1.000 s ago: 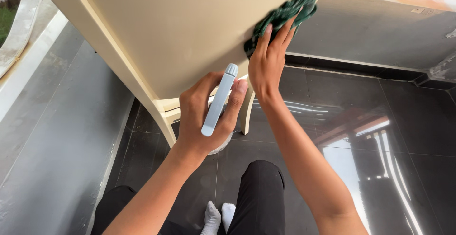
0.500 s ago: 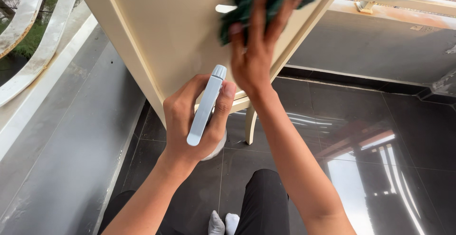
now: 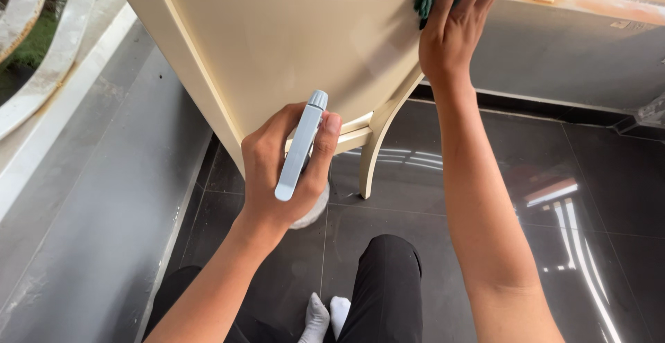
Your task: The person cleans a plastic chair by spraying it with a liquid from a bottle and wiping the backrest and seat with a green cloth.
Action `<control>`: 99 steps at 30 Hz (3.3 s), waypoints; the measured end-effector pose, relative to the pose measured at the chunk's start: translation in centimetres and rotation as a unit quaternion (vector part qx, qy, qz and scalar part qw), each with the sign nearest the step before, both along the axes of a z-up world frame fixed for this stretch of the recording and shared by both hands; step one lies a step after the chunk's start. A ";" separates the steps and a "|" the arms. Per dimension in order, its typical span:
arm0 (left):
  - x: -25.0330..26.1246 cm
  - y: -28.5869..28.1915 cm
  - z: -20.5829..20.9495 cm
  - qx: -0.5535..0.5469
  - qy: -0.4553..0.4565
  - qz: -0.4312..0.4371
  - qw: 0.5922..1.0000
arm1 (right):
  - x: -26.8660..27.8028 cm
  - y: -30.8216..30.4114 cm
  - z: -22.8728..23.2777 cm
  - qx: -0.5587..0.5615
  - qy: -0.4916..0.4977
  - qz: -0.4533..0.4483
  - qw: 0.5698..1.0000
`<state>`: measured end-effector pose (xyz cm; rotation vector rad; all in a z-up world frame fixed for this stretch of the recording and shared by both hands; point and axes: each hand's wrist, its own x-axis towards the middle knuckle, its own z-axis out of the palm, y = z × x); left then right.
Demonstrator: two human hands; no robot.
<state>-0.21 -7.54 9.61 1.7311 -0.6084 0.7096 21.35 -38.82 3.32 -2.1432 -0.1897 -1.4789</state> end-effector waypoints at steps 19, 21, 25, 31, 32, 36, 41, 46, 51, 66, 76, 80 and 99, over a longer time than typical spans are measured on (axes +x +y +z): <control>1.5 0.1 -8.7 0.055 0.156 -0.022 0.986 | -3.5 13.0 -18.6 0.294 0.150 0.115 0.937; 1.4 0.4 -8.8 0.051 0.126 -0.019 0.991 | -3.4 13.2 -16.5 0.353 0.159 0.108 0.915; 1.6 1.6 -8.6 0.026 0.125 -0.015 0.992 | -4.7 15.1 -11.0 0.385 0.158 0.082 0.906; 1.7 3.5 -9.5 0.012 0.077 0.049 0.996 | -7.5 21.8 -11.4 0.115 0.027 0.094 0.989; 1.6 3.7 -9.7 0.012 0.059 0.055 0.997 | -7.3 22.4 -12.5 0.060 -0.001 0.086 0.994; 1.4 4.7 -10.4 0.028 0.048 0.072 0.996 | -6.0 21.6 -17.7 -0.146 -0.010 0.044 0.988; 1.1 5.1 -11.4 0.023 0.078 0.069 0.994 | -2.6 14.7 -21.6 -0.289 -0.060 0.044 0.955; 1.5 5.3 -11.9 0.024 0.061 0.061 0.996 | -1.0 6.0 -20.7 -0.125 -0.006 0.038 0.991; 2.4 4.4 -12.5 0.024 0.064 0.062 0.996 | -2.0 6.9 -20.1 0.119 0.097 0.064 0.986; 1.7 4.9 -12.7 0.012 0.081 0.060 0.995 | -6.5 22.3 -13.7 0.715 0.217 0.260 0.612; 0.3 6.7 -13.6 0.002 0.074 0.095 0.993 | -8.9 26.4 -9.7 0.746 0.271 0.415 0.444; -0.4 7.5 -13.2 -0.001 0.067 0.115 0.991 | -9.9 27.7 -7.8 0.712 0.283 0.499 0.405; -2.3 13.8 -11.9 -0.031 0.065 0.182 0.981 | -14.3 35.8 -8.0 0.208 0.089 0.155 0.962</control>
